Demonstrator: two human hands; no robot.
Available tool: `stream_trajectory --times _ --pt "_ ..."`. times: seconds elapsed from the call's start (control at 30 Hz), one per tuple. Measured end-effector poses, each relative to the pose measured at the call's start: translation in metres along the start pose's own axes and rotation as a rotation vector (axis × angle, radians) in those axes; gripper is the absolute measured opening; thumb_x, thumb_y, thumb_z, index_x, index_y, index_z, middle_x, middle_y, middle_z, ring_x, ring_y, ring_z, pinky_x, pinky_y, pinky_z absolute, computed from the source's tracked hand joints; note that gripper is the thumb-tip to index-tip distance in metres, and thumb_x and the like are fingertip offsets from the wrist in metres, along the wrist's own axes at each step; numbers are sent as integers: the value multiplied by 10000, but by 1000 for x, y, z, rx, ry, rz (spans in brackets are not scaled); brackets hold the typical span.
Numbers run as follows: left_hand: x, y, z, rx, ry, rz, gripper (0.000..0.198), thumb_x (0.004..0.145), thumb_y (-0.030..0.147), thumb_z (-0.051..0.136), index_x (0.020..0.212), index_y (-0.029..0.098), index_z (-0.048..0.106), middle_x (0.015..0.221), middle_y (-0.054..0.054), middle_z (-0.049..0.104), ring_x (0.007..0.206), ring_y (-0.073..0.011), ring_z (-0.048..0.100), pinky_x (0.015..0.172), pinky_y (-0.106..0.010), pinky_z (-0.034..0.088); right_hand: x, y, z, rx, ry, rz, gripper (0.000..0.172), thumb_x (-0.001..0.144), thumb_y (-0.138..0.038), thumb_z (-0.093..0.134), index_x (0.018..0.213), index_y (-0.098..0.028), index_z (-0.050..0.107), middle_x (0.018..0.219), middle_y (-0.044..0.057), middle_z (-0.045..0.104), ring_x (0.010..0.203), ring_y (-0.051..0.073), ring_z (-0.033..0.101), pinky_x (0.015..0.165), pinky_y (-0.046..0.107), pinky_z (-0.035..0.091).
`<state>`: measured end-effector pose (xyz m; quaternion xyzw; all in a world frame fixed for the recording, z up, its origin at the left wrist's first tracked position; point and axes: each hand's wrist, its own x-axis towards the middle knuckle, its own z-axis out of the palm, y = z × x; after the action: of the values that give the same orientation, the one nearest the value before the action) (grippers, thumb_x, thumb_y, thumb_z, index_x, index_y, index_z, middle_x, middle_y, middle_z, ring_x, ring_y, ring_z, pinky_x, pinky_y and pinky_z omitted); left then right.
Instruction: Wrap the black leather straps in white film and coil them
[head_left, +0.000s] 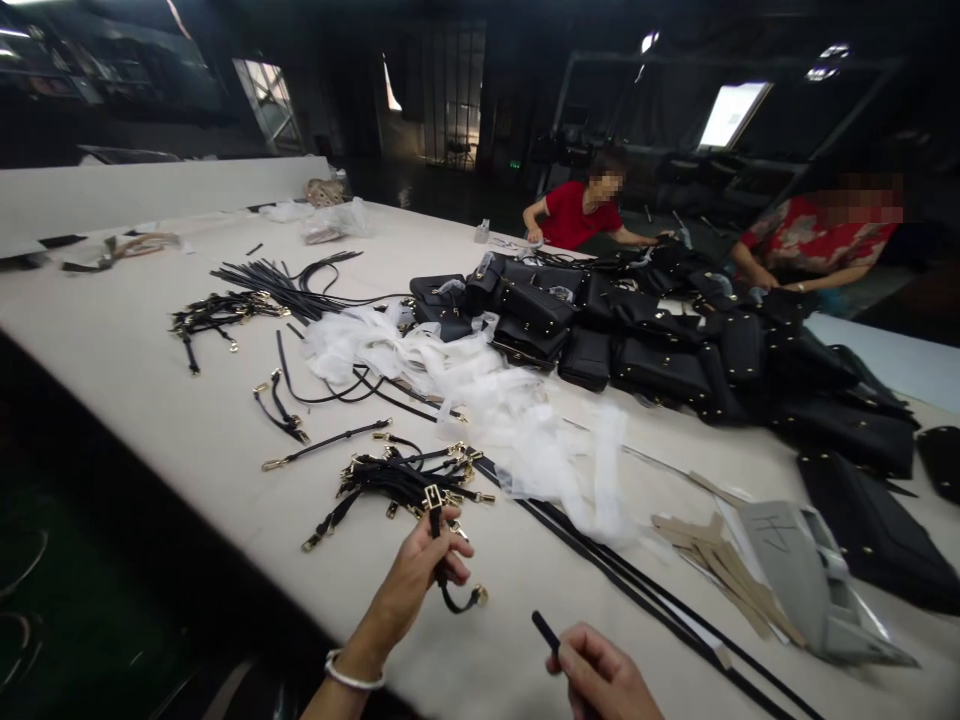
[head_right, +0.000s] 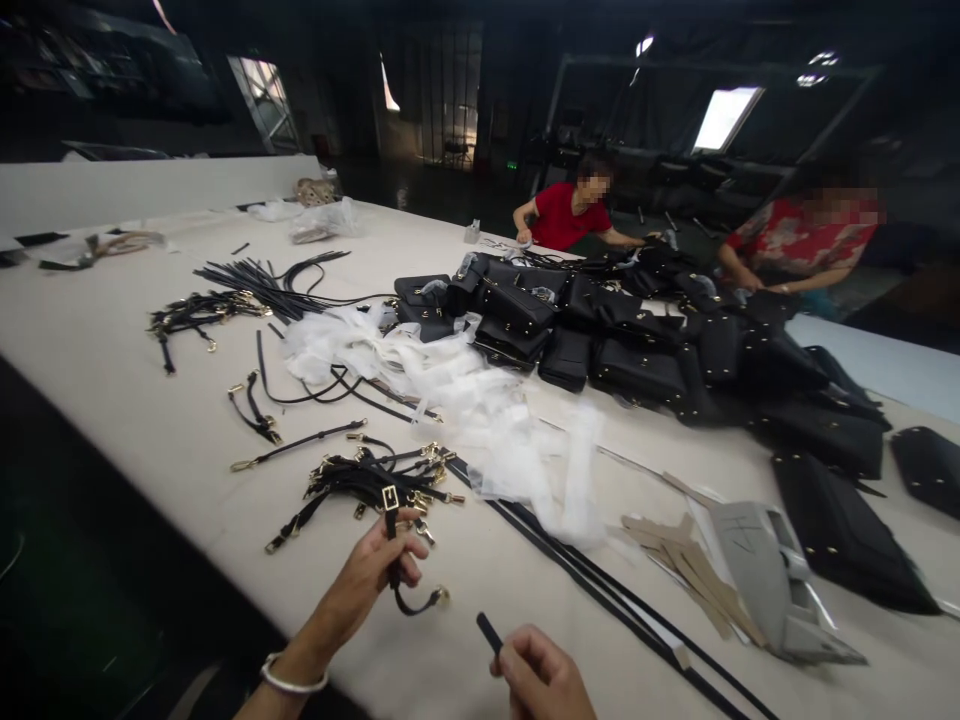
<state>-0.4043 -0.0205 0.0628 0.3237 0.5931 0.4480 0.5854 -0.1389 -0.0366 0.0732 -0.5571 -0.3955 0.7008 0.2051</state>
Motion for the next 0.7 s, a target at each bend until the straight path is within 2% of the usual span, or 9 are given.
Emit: stream_trajectory --times 0.1,0.17,0.23,0.27,0.33,0.4,0.47,0.57,0.7 --pt "-17 15 22 -254 -364 -22 312 904 354 545 1150 162 530 877 -53 686 481 -69 519 498 -205 398 -4 -34 5 207 -23 -55 503 665 -625 777 829 -159 687 597 1 595 488 99 456 466 217 292" --pt "-20 25 32 -225 -504 -61 234 910 285 532 1096 146 563 836 -50 687 424 -35 427 443 -182 305 -6 -58 10 338 -39 -103 407 695 -521 806 833 -157 689 888 69 692 557 99 528 505 224 355" --pt "-20 35 39 -157 -599 -99 202 924 252 507 1087 151 571 812 -42 686 410 -27 378 420 -178 250 -4 -79 14 387 -68 -147 326 725 -447 809 786 -153 683 1160 103 662 593 93 566 547 239 399" --pt "-19 40 43 -118 -645 -115 193 934 252 496 1082 156 574 805 -37 684 411 -29 367 415 -177 238 -2 -87 16 385 -78 -170 307 734 -429 806 769 -150 681 1194 106 653 597 92 575 558 244 409" --pt "-16 46 49 -48 -730 -140 180 942 273 498 1060 165 579 814 -34 679 428 -38 389 417 -173 260 6 -96 19 343 -79 -199 307 738 -425 804 755 -144 684 987 89 712 569 101 568 552 246 408" --pt "-10 48 57 -37 -732 -112 182 920 296 547 1052 173 576 876 -41 669 505 -64 491 480 -185 372 16 -99 22 289 -45 -204 335 723 -445 810 751 -135 685 653 28 666 511 107 530 517 237 383" --pt "-2 46 65 -69 -619 -53 201 879 297 617 1031 175 569 897 -46 658 650 -119 589 607 -236 471 27 -97 24 283 16 -187 367 700 -464 820 729 -131 669 501 -19 576 465 100 482 482 227 351" --pt "11 40 74 -117 -465 -27 226 842 321 674 969 168 568 799 -39 656 714 -161 613 653 -273 494 38 -92 24 395 86 -146 386 694 -474 822 722 -132 644 520 -17 590 453 85 458 473 221 341" --pt "24 36 77 -244 -508 -111 361 829 432 701 1016 158 558 795 -42 667 577 -126 596 556 -247 464 46 -93 18 498 80 -126 351 740 -442 803 772 -122 663 548 -12 592 493 104 523 504 224 359"
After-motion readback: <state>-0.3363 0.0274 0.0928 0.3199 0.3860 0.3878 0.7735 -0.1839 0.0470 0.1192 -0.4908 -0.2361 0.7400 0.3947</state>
